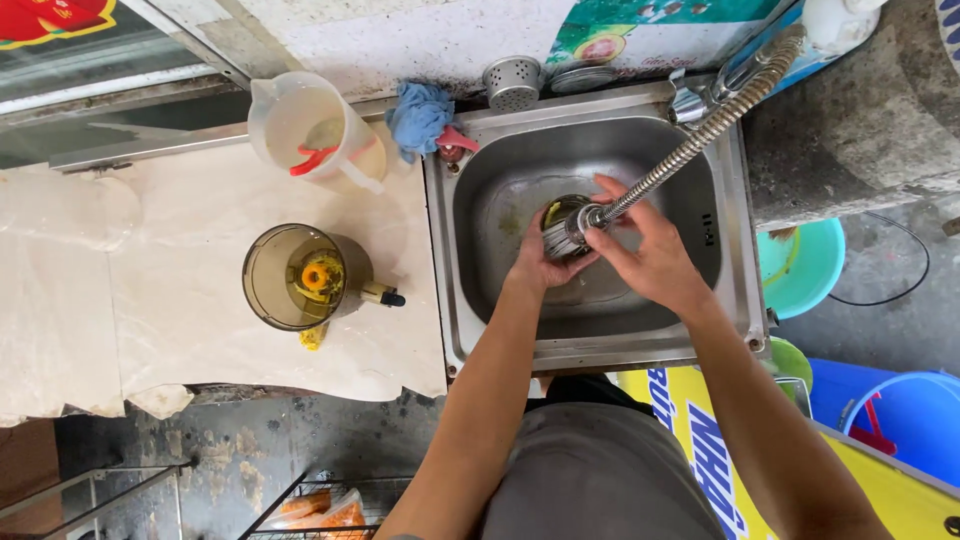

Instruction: Washing and scrubbing various components of a disassembled juicer in a sink.

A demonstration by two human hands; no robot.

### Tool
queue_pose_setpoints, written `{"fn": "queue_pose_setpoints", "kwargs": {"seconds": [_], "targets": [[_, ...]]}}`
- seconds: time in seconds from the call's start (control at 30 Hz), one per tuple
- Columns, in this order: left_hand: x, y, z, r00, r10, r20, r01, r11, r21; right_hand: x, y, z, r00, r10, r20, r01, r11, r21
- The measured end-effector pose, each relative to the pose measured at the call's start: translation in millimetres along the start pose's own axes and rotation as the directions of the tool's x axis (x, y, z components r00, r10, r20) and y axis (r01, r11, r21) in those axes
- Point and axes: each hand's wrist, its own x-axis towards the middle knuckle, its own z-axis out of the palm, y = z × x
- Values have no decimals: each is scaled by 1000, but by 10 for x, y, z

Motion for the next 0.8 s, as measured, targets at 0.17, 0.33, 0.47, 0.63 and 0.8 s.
{"fn": "queue_pose_setpoints", "kwargs": {"seconds": [0.17,0.33,0.47,0.63,0.8], "targets": [[-108,-58,-88,1000,-20,-2,19,985,-171,308,68,190,986,-151,-74,133,968,-211],[-447,54,90,999,37,22,-33,987,-157,362,18,162,993,-45,-107,9,948,-320],[-488,126,55,994,101,51,-94,987,-131,281,26,79,992,56,-114,-93,931,-352],[-453,139,109,991,130,-24,-132,985,-113,257,-145,72,990,140,-11,-136,933,-334],[-341,91,101,995,103,-13,-104,994,-45,339,33,107,996,-85,8,85,983,-164]]}}
